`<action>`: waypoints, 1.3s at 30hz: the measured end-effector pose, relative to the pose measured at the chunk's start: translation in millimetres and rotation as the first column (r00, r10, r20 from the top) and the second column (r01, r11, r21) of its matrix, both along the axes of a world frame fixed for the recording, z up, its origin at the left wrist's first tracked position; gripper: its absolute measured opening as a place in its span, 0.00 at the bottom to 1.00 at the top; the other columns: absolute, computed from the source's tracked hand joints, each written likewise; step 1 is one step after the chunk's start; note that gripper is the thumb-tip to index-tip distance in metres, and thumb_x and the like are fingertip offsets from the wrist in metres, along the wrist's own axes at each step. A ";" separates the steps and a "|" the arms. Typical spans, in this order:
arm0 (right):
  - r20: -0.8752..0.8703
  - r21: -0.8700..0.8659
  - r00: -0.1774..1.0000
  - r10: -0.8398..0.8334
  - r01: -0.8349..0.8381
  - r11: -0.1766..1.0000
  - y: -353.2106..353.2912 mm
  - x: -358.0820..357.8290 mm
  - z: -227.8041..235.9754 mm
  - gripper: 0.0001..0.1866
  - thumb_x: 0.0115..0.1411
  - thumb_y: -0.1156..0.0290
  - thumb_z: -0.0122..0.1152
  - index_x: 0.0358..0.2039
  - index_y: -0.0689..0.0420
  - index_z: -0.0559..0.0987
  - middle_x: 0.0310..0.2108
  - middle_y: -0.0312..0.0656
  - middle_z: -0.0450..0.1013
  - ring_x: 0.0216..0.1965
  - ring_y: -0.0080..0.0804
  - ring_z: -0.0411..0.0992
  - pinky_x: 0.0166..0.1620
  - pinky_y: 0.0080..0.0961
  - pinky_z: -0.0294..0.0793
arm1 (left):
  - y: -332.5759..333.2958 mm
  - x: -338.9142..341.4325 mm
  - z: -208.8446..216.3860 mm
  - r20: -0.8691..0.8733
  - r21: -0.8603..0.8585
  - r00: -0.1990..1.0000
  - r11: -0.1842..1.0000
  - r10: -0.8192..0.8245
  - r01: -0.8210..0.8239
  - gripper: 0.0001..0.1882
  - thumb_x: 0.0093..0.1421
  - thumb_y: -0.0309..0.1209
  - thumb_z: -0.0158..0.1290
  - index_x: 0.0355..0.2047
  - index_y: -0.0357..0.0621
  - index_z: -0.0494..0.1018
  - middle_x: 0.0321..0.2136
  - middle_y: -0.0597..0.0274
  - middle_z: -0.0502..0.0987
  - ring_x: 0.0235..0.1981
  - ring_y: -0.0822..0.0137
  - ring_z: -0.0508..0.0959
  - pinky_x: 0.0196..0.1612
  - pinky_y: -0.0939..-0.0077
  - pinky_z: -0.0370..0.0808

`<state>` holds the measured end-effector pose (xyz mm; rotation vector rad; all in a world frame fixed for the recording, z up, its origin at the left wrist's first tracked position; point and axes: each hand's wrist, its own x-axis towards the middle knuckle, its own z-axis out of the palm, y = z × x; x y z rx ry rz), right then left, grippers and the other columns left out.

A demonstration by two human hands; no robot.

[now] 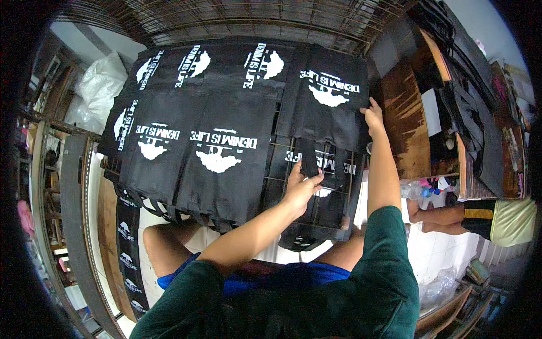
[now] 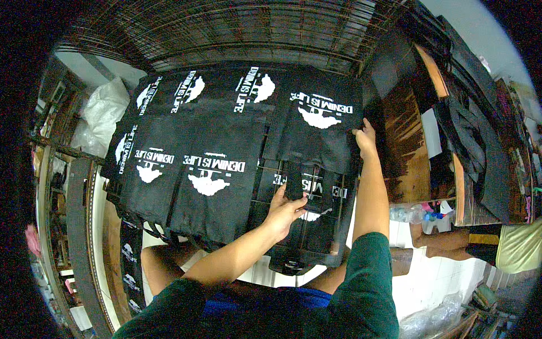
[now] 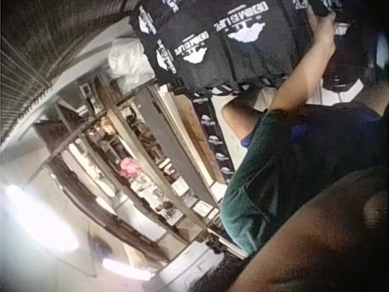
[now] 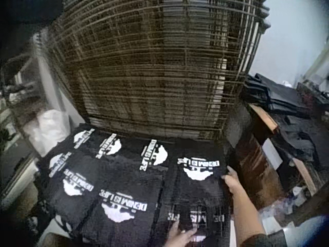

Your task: The person sits on the floor and repeatedly picks up black tote bags from a nearby table, places them into a large wire cage, and arranges them into a neat stack. The process is repeated for multiple bags throughout the clip.

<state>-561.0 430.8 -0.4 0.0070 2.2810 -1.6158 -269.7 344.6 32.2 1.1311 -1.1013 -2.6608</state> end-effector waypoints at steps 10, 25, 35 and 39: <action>-0.117 0.065 0.993 -0.029 0.037 0.997 6.9 -10.8 -23.5 0.35 0.50 0.77 0.55 0.60 0.54 0.58 0.56 0.55 0.59 0.56 0.45 0.60 0.58 0.36 0.56 | 1.9 14.0 -19.0 0.026 -0.260 0.999 0.965 -0.028 0.034 0.40 0.53 0.17 0.52 0.62 0.47 0.44 0.41 0.53 0.70 0.35 0.67 0.74 0.37 0.75 0.74; -0.625 -0.169 0.749 -0.217 0.142 0.975 77.6 143.1 42.9 0.24 0.54 0.76 0.59 0.52 0.58 0.68 0.42 0.44 0.69 0.41 0.29 0.69 0.46 0.25 0.67 | 28.7 242.7 -3.3 0.101 -0.199 0.709 0.684 -0.698 0.702 0.37 0.52 0.29 0.60 0.58 0.49 0.52 0.41 0.60 0.71 0.39 0.71 0.73 0.40 0.76 0.71; -0.414 -0.099 0.884 0.216 -0.280 0.955 95.1 452.6 14.3 0.08 0.51 0.79 0.58 0.34 0.60 0.75 0.31 0.44 0.74 0.28 0.27 0.72 0.33 0.22 0.72 | 4.9 315.2 -81.5 0.137 -0.076 0.606 0.602 -0.783 0.795 0.14 0.56 0.37 0.55 0.40 0.45 0.69 0.27 0.67 0.72 0.26 0.77 0.70 0.27 0.83 0.70; -0.350 0.144 0.552 0.757 -0.767 0.625 78.3 467.7 1.5 0.14 0.51 0.68 0.59 0.40 0.53 0.77 0.28 0.44 0.75 0.29 0.41 0.74 0.32 0.28 0.74 | -1.0 300.7 -80.5 0.213 0.039 0.564 0.584 -0.798 0.811 0.17 0.56 0.44 0.53 0.39 0.48 0.69 0.26 0.68 0.71 0.24 0.76 0.71 0.26 0.84 0.69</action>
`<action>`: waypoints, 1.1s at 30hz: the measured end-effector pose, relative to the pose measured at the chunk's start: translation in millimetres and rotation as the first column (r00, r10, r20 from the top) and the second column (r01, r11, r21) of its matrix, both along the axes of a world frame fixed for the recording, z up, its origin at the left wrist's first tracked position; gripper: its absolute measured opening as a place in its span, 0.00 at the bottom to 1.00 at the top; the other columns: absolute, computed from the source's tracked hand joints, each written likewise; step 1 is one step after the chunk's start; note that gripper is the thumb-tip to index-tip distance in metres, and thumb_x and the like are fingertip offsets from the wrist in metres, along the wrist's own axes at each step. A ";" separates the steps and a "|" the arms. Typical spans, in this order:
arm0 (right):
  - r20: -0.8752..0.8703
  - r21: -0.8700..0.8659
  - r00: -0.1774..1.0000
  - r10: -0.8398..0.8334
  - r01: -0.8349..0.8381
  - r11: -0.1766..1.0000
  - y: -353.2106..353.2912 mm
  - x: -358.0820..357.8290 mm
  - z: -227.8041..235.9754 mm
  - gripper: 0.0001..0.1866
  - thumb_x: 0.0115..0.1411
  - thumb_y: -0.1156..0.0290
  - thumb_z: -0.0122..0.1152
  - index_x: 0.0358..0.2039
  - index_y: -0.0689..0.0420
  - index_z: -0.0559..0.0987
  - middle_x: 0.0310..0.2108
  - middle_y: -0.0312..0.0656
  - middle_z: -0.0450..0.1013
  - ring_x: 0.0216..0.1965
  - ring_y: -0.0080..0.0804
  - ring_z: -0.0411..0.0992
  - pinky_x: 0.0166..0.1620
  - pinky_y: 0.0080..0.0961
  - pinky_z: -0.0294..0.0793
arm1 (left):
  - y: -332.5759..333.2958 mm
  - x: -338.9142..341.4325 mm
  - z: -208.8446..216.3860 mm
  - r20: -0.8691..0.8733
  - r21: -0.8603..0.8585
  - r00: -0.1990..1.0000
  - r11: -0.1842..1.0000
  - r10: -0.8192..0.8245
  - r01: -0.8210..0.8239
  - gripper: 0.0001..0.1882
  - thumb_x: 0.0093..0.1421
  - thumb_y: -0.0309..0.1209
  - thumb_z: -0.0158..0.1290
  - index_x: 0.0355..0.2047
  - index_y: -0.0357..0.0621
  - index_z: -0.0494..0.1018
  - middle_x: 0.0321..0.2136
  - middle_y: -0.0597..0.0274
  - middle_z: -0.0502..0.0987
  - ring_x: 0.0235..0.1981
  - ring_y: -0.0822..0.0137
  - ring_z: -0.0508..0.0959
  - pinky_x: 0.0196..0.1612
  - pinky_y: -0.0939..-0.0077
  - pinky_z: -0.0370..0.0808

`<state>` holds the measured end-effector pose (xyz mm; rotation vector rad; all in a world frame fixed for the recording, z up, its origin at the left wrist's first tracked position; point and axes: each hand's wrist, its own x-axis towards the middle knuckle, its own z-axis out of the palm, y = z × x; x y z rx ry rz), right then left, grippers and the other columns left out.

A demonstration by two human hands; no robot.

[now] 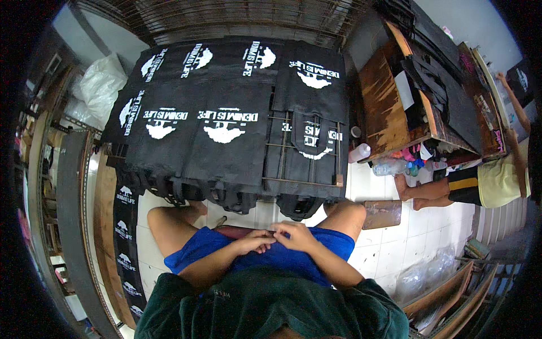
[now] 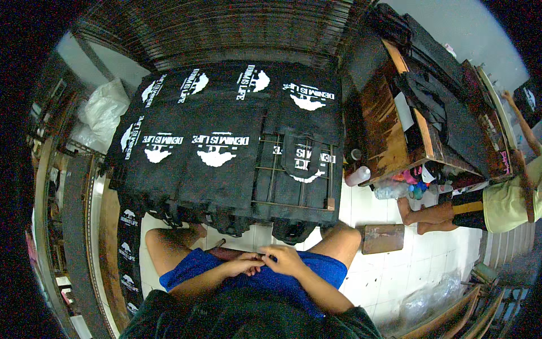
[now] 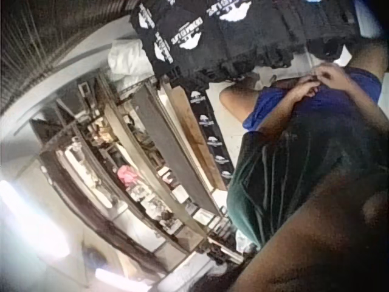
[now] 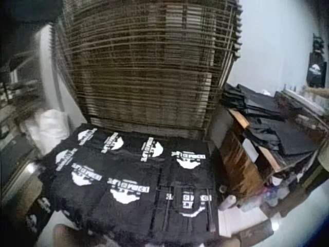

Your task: The person sits on the floor and repeatedly picks up black tote bags from a nearby table, places them into a large wire cage, and arranges them into a neat stack. The process is repeated for multiple bags throughout the clip.

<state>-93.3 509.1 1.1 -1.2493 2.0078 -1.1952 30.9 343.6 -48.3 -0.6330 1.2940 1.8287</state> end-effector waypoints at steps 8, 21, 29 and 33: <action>0.357 0.175 0.903 -0.238 0.185 0.967 3.9 -21.0 -37.6 0.22 0.50 0.65 0.65 0.45 0.55 0.74 0.23 0.36 0.71 0.22 0.21 0.67 0.27 0.20 0.68 | 0.4 11.6 -3.2 -0.112 0.079 0.991 0.995 0.067 -0.058 0.16 0.55 0.45 0.55 0.37 0.48 0.68 0.26 0.69 0.70 0.24 0.77 0.72 0.26 0.84 0.70; 0.264 0.229 0.935 -0.236 0.177 0.957 -4.5 -14.8 -39.4 0.19 0.53 0.69 0.62 0.46 0.58 0.73 0.23 0.36 0.72 0.21 0.17 0.66 0.24 0.17 0.65 | -2.6 12.4 1.1 -0.246 -0.094 0.964 0.993 -0.098 0.077 0.19 0.55 0.46 0.55 0.34 0.42 0.68 0.23 0.66 0.71 0.20 0.75 0.71 0.23 0.82 0.71; 0.214 0.269 0.949 -0.230 0.169 0.948 -6.4 -12.5 -32.0 0.19 0.53 0.68 0.62 0.45 0.58 0.73 0.24 0.39 0.74 0.21 0.18 0.68 0.25 0.18 0.68 | -2.4 16.3 -1.8 -0.329 -0.131 0.940 0.990 -0.088 0.047 0.19 0.55 0.44 0.56 0.33 0.41 0.68 0.22 0.65 0.71 0.18 0.75 0.71 0.20 0.83 0.70; 0.187 0.300 0.955 -0.231 0.169 0.939 -6.7 -13.5 -33.2 0.19 0.53 0.68 0.62 0.45 0.58 0.73 0.24 0.38 0.74 0.21 0.18 0.68 0.25 0.18 0.68 | -1.7 16.9 -2.9 -0.328 -0.110 0.943 0.994 -0.060 0.025 0.18 0.54 0.44 0.56 0.33 0.41 0.68 0.22 0.65 0.71 0.19 0.75 0.71 0.20 0.82 0.70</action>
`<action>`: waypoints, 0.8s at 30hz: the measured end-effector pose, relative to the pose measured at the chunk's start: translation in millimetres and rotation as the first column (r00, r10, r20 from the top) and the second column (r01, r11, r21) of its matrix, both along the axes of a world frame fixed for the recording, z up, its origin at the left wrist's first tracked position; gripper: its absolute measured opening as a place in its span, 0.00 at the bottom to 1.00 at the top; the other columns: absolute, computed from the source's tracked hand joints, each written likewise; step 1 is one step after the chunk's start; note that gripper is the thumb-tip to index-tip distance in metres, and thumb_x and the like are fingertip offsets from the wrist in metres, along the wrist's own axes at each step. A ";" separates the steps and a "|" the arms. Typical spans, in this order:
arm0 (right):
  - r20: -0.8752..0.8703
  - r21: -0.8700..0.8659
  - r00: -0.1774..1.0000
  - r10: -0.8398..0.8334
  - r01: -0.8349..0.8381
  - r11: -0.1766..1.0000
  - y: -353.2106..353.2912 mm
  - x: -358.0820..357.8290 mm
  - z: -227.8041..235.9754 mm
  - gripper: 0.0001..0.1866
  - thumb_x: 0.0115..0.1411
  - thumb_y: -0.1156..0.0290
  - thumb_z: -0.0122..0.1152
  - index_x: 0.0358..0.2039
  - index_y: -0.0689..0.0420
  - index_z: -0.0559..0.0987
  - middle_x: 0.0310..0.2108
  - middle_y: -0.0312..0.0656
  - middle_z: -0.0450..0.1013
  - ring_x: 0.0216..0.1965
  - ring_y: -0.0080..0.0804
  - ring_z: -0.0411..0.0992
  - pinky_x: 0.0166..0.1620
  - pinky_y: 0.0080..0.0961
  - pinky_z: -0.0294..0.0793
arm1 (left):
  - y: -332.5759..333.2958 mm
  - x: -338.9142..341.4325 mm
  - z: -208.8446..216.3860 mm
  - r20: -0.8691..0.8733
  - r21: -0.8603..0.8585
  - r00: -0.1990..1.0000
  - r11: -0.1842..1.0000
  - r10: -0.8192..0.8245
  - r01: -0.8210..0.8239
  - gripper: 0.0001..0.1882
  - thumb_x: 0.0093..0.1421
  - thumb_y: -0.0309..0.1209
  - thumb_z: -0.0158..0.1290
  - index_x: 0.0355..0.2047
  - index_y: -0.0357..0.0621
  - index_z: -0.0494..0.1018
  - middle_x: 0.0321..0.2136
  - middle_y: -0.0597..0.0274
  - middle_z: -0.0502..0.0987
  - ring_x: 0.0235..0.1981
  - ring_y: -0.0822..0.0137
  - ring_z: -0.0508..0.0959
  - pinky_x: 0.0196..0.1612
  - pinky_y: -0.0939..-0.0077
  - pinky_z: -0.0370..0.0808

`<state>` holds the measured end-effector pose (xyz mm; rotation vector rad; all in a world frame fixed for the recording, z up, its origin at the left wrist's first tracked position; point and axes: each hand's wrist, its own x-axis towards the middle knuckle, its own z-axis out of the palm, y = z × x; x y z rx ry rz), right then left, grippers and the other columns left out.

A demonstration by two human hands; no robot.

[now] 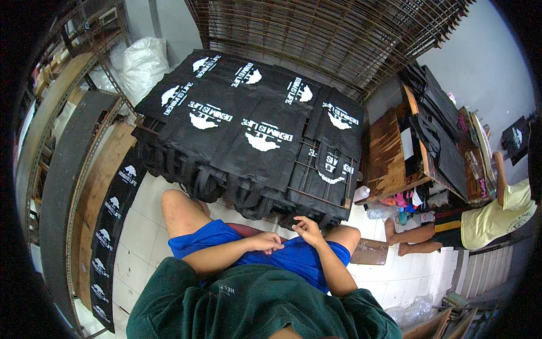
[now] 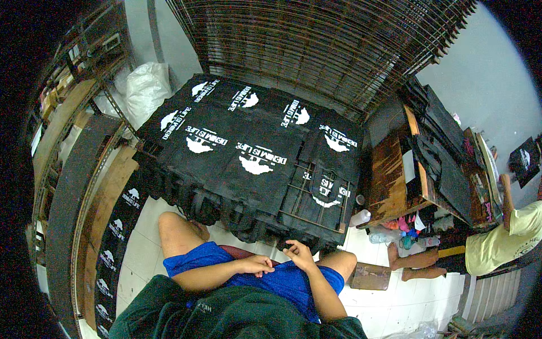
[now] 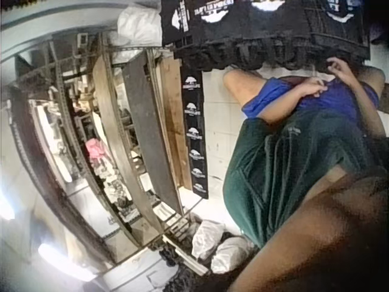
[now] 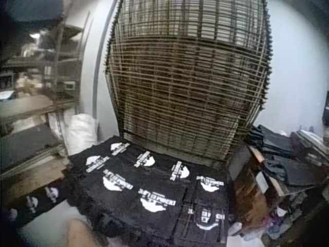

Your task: The person sits on the floor and repeatedly picks up black tote bags from a nearby table, places them into a large wire cage, and arranges them into a neat stack. The process is repeated for multiple bags throughout the clip.

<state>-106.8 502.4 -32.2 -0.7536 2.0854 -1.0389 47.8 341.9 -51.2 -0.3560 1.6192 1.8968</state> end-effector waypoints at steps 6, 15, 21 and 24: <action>0.004 -0.025 1.000 -0.006 0.006 1.000 1.1 1.2 -1.2 0.19 0.52 0.68 0.62 0.45 0.58 0.73 0.24 0.38 0.74 0.21 0.18 0.68 0.24 0.18 0.67 | 1.2 -0.7 0.2 -0.002 -0.051 1.000 0.999 -0.006 0.006 0.17 0.55 0.43 0.56 0.33 0.42 0.67 0.22 0.64 0.71 0.18 0.75 0.71 0.20 0.82 0.70; 0.001 -0.083 1.000 -0.011 0.011 0.997 3.8 5.1 17.1 0.19 0.52 0.69 0.63 0.44 0.57 0.74 0.23 0.36 0.71 0.20 0.17 0.66 0.24 0.17 0.65 | 0.7 -2.6 6.0 0.036 -0.023 0.999 1.000 -0.001 0.002 0.18 0.54 0.44 0.56 0.33 0.42 0.68 0.22 0.64 0.71 0.17 0.74 0.71 0.20 0.81 0.70; 0.033 -0.298 0.997 -0.068 0.075 0.952 23.8 -2.1 64.9 0.20 0.52 0.71 0.62 0.46 0.58 0.73 0.27 0.34 0.73 0.25 0.19 0.69 0.28 0.18 0.69 | -0.2 -0.2 2.6 0.042 -0.011 0.999 1.000 -0.002 0.003 0.16 0.55 0.42 0.56 0.34 0.44 0.68 0.23 0.65 0.71 0.18 0.75 0.71 0.21 0.82 0.70; 0.054 -0.528 0.990 -0.133 0.141 0.837 52.9 -34.9 109.7 0.21 0.52 0.74 0.61 0.48 0.58 0.71 0.31 0.35 0.72 0.28 0.18 0.69 0.31 0.14 0.69 | -0.9 3.5 -11.1 0.064 0.008 0.998 1.000 0.008 -0.009 0.14 0.55 0.40 0.56 0.35 0.47 0.68 0.25 0.66 0.72 0.20 0.75 0.71 0.22 0.81 0.71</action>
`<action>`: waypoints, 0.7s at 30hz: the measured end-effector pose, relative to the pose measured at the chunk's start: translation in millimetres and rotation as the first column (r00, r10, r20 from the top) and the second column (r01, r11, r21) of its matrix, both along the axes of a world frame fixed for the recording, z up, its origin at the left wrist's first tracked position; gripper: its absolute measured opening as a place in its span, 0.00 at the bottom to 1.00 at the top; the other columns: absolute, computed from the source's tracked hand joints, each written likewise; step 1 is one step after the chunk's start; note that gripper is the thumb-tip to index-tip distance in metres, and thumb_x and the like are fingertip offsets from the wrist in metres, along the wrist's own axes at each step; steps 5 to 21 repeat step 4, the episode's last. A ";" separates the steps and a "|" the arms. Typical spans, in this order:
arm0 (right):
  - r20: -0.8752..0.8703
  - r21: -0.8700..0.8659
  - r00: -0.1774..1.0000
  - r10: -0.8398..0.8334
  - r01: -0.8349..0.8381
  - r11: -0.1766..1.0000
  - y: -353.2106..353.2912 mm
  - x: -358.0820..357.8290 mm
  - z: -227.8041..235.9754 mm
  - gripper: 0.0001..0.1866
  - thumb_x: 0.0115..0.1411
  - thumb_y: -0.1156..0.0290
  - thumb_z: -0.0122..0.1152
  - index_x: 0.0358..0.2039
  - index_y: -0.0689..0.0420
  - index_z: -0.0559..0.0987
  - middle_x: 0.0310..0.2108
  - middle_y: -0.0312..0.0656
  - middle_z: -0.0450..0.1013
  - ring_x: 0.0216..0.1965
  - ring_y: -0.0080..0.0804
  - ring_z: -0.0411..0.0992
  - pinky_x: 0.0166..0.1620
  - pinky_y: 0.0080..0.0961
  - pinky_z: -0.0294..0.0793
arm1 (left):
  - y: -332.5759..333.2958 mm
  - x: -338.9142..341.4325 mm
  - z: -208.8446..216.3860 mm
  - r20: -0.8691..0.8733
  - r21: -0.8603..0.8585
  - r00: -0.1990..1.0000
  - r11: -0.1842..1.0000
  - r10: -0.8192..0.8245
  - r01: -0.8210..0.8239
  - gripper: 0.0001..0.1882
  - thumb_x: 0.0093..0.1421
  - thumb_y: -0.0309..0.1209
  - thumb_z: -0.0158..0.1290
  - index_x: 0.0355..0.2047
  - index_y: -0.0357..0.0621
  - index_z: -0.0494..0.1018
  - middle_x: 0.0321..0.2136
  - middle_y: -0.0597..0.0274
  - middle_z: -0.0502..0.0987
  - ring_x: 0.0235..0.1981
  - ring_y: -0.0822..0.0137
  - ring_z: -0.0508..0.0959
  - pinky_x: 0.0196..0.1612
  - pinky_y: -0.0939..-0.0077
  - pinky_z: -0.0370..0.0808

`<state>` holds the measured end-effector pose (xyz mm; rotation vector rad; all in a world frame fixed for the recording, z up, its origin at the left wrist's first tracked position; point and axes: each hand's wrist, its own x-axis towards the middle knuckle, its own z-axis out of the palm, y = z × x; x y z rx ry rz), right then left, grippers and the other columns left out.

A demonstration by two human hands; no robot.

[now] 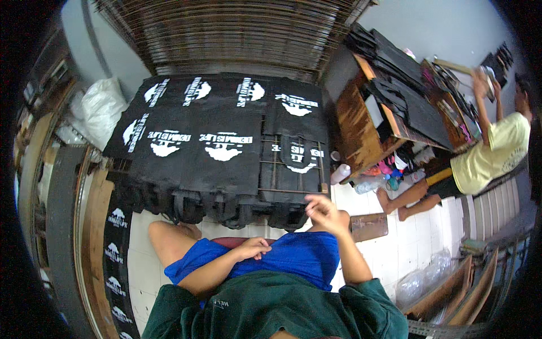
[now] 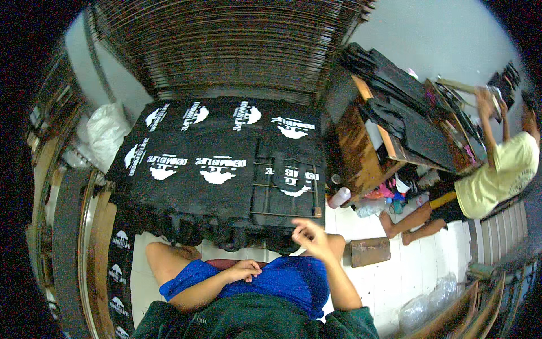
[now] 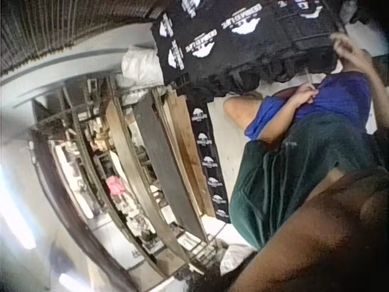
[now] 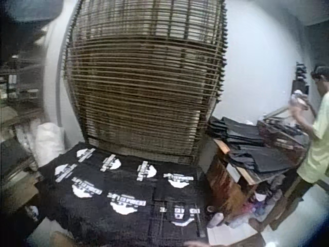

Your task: The person sits on the floor and repeatedly picks up black tote bags from a nearby table, places them into a large wire cage, and arranges them into a neat stack. The process is repeated for multiple bags throughout the clip.

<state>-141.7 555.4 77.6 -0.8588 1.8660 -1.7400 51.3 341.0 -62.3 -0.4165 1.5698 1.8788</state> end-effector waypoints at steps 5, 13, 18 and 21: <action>-0.291 -0.092 0.912 -0.289 0.274 0.957 58.4 -55.0 66.2 0.16 0.50 0.67 0.62 0.38 0.61 0.74 0.41 0.43 0.72 0.32 0.23 0.70 0.35 0.22 0.71 | 1.6 -7.4 8.2 0.034 -0.019 0.999 0.999 -0.037 0.037 0.15 0.55 0.40 0.56 0.36 0.45 0.68 0.25 0.64 0.72 0.20 0.75 0.71 0.21 0.82 0.69; -0.291 -0.092 0.912 -0.289 0.274 0.957 58.4 -55.0 66.2 0.16 0.50 0.67 0.62 0.38 0.61 0.74 0.41 0.43 0.72 0.32 0.23 0.70 0.35 0.22 0.71 | 1.6 -7.4 8.2 0.034 -0.019 0.999 0.999 -0.037 0.037 0.15 0.55 0.40 0.56 0.36 0.45 0.68 0.25 0.64 0.72 0.20 0.75 0.71 0.21 0.82 0.69; -0.291 -0.092 0.912 -0.289 0.274 0.957 58.4 -55.0 66.2 0.16 0.50 0.67 0.62 0.38 0.61 0.74 0.41 0.43 0.72 0.32 0.23 0.70 0.35 0.22 0.71 | 1.6 -7.4 8.2 0.034 -0.019 0.999 0.999 -0.037 0.037 0.15 0.55 0.40 0.56 0.36 0.45 0.68 0.25 0.64 0.72 0.20 0.75 0.71 0.21 0.82 0.69; -0.291 -0.092 0.912 -0.289 0.274 0.957 58.4 -55.0 66.2 0.16 0.50 0.67 0.62 0.38 0.61 0.74 0.41 0.43 0.72 0.32 0.23 0.70 0.35 0.22 0.71 | 1.6 -7.4 8.2 0.034 -0.019 0.999 0.999 -0.037 0.037 0.15 0.55 0.40 0.56 0.36 0.45 0.68 0.25 0.64 0.72 0.20 0.75 0.71 0.21 0.82 0.69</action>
